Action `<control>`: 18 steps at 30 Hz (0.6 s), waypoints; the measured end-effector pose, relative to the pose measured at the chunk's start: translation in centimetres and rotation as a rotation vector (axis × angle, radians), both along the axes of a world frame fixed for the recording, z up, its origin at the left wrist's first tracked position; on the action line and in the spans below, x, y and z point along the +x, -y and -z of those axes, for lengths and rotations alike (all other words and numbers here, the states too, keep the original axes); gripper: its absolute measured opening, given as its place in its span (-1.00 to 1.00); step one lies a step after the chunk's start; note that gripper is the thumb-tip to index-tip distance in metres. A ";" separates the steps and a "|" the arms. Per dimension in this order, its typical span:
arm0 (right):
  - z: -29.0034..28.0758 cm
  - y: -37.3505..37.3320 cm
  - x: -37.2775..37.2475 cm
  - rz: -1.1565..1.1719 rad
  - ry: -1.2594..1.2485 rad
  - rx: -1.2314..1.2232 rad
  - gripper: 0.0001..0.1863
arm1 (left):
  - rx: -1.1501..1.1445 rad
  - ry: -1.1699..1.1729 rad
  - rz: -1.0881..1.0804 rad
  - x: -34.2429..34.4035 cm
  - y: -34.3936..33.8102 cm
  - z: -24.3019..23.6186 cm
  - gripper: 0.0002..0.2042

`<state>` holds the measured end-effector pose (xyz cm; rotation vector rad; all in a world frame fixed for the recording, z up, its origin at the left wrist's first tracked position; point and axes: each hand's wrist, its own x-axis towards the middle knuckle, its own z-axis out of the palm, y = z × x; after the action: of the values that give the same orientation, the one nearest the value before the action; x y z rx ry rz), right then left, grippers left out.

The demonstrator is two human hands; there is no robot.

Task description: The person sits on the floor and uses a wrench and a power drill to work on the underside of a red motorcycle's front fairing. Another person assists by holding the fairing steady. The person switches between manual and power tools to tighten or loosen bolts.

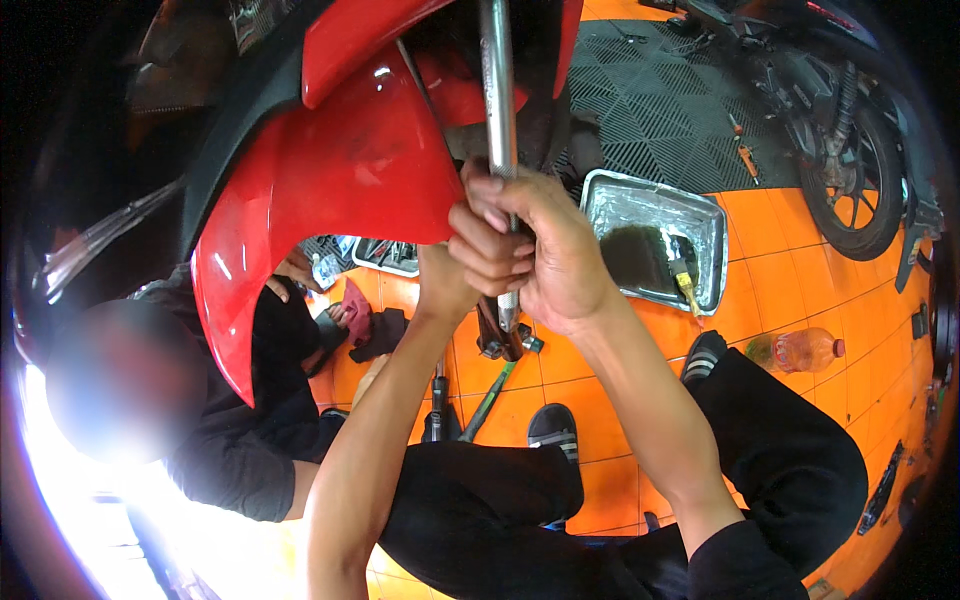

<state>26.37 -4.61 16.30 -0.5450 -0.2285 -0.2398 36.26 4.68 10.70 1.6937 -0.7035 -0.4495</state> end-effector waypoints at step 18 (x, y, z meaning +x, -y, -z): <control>-3.9 -6.0 1.2 -0.047 -0.018 0.289 -0.64 | -0.198 -0.075 -0.082 -1.1 1.3 0.4 -0.87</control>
<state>27.60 1.34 20.20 -0.2548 -0.1848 -0.2181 35.19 3.38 10.34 1.5059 -0.6013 -0.3709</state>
